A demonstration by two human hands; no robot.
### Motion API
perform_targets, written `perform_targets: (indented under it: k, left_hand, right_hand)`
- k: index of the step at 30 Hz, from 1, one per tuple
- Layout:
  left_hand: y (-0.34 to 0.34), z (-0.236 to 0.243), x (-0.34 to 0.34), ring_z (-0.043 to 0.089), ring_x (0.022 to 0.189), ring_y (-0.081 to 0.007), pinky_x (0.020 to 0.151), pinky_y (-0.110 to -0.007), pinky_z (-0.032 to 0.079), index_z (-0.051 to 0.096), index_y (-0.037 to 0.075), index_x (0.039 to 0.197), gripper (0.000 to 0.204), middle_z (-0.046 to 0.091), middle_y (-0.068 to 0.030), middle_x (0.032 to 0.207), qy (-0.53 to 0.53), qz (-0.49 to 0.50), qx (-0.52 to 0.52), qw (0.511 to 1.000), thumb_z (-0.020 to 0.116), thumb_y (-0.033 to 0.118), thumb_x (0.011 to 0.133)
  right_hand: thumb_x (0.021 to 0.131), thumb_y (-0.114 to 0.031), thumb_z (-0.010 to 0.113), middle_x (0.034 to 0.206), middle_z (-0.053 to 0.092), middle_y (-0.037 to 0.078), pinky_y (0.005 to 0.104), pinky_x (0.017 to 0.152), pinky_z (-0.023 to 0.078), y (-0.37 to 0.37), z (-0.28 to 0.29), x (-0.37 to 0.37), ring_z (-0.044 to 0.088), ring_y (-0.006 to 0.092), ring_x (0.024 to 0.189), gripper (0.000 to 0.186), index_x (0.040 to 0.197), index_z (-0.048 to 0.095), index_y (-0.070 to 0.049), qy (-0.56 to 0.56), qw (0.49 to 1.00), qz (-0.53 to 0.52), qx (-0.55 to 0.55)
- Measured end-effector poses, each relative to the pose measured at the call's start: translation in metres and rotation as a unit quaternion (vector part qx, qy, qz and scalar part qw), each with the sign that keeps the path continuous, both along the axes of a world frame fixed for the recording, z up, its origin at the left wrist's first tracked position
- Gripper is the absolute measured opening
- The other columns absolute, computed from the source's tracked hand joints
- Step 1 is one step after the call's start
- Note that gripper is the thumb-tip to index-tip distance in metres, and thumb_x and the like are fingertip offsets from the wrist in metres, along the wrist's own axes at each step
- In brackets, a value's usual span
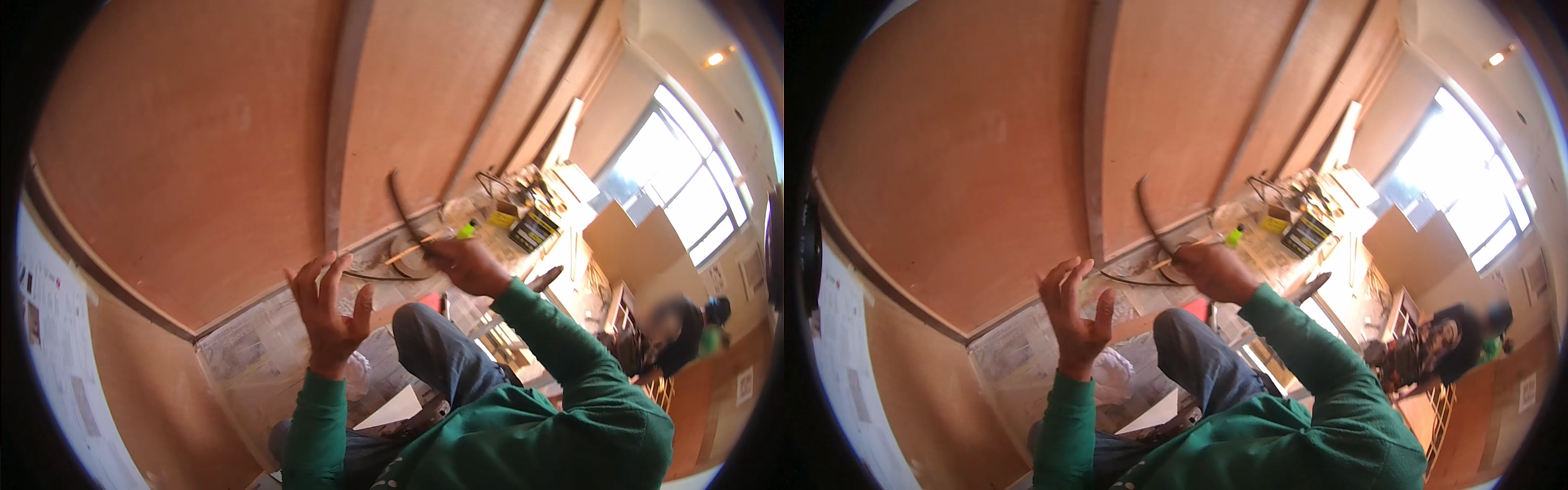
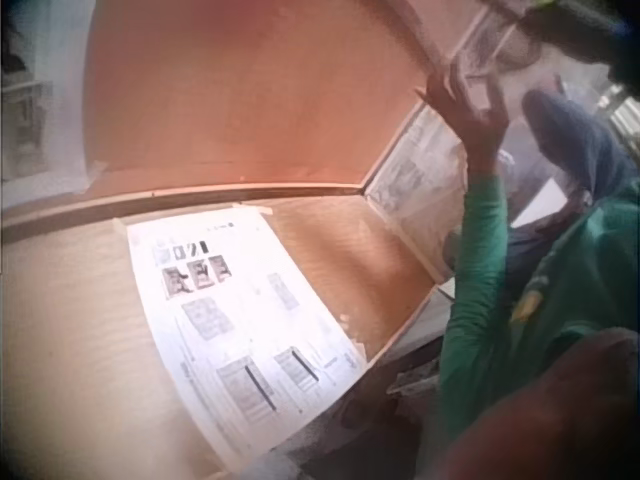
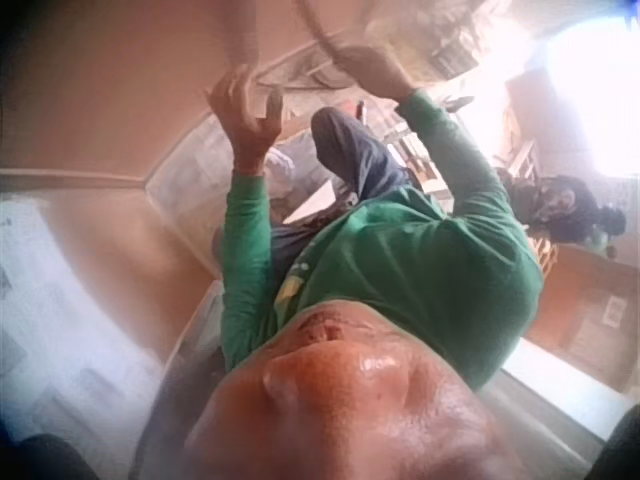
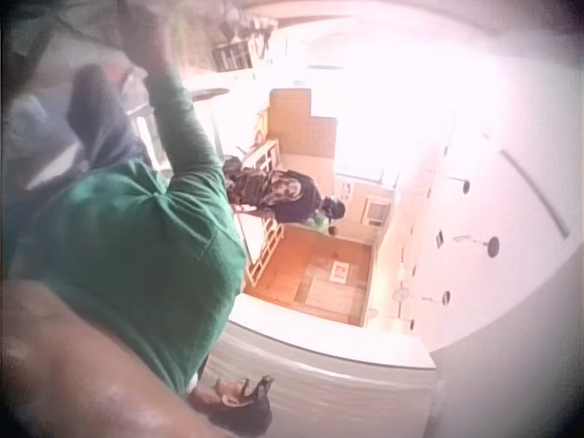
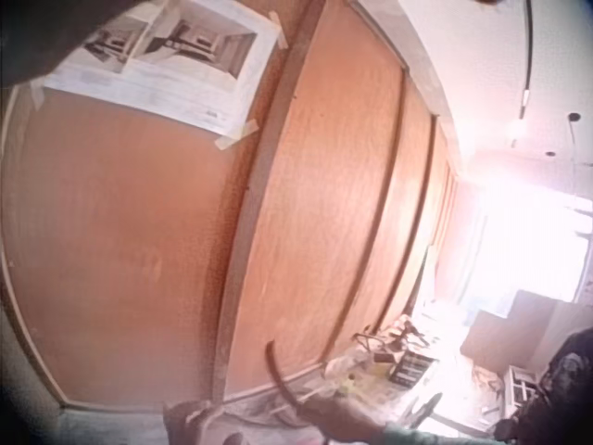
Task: The person measures and cuts a strip of flexible coving material using a utility knife and a straight edge. They then position the strip along the junction of the ceiling and wall to check the fit, repeating the process for a second section.
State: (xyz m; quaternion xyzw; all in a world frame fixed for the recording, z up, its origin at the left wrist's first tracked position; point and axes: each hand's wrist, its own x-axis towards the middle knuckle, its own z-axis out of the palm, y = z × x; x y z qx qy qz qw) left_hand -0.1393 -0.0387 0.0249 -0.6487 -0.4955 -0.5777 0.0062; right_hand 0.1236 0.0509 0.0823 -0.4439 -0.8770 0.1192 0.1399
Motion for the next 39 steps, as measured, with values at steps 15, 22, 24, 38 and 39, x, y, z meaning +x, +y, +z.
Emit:
perform_targets:
  k: [15,22,24,38,39]
  left_hand:
    - [0.003,-0.036,0.022,0.045,0.055,-0.0076,0.052,-0.025,0.045,0.057,0.009,0.114,0.025,0.047,0.0025,0.073,-0.491,-0.424,-0.299,0.699,0.045,0.031,0.110]
    - [-0.007,-0.040,0.035,0.042,0.058,-0.0060,0.048,-0.023,0.037,0.051,0.011,0.126,0.030,0.044,0.0023,0.081,-0.669,-0.494,-0.256,0.492,0.050,0.027,0.101]
    - [-0.008,-0.040,0.041,0.038,0.058,-0.0049,0.048,-0.021,0.034,0.051,0.011,0.127,0.033,0.042,0.0033,0.081,-0.678,-0.517,-0.251,0.458,0.052,0.027,0.099]
    - [-0.021,-0.018,0.049,0.032,0.058,-0.0029,0.047,-0.019,0.027,0.052,0.007,0.122,0.038,0.039,0.0051,0.080,-0.626,-0.576,-0.279,0.447,0.063,0.029,0.093]
    - [-0.021,-0.019,0.048,0.032,0.058,-0.0029,0.047,-0.019,0.027,0.051,0.007,0.122,0.038,0.039,0.0050,0.080,-0.627,-0.580,-0.282,0.438,0.064,0.029,0.092]
  right_hand:
    - [0.098,-0.006,0.052,0.129,0.067,0.016,0.0356,0.095,0.055,-0.023,-0.016,-0.100,0.068,0.0223,0.109,0.048,0.145,0.047,-0.001,0.438,0.801,0.060,-0.403]
    - [0.086,0.001,0.043,0.128,0.067,0.018,0.0332,0.091,0.057,-0.023,-0.002,-0.122,0.070,0.0218,0.104,0.065,0.151,0.044,0.001,0.410,0.820,0.066,-0.393]
    - [0.083,0.002,0.042,0.128,0.068,0.018,0.0323,0.087,0.059,-0.013,-0.002,-0.123,0.071,0.0220,0.102,0.067,0.151,0.045,0.001,0.423,0.830,0.079,-0.353]
    - [0.087,0.010,0.037,0.115,0.074,0.015,0.0307,0.080,0.061,0.104,0.063,-0.081,0.074,0.0191,0.088,0.047,0.124,0.066,0.007,0.388,0.905,0.084,-0.150]
    - [0.087,0.010,0.037,0.115,0.074,0.015,0.0309,0.080,0.061,0.110,0.067,-0.078,0.074,0.0191,0.088,0.047,0.124,0.067,0.007,0.375,0.912,0.088,-0.142]
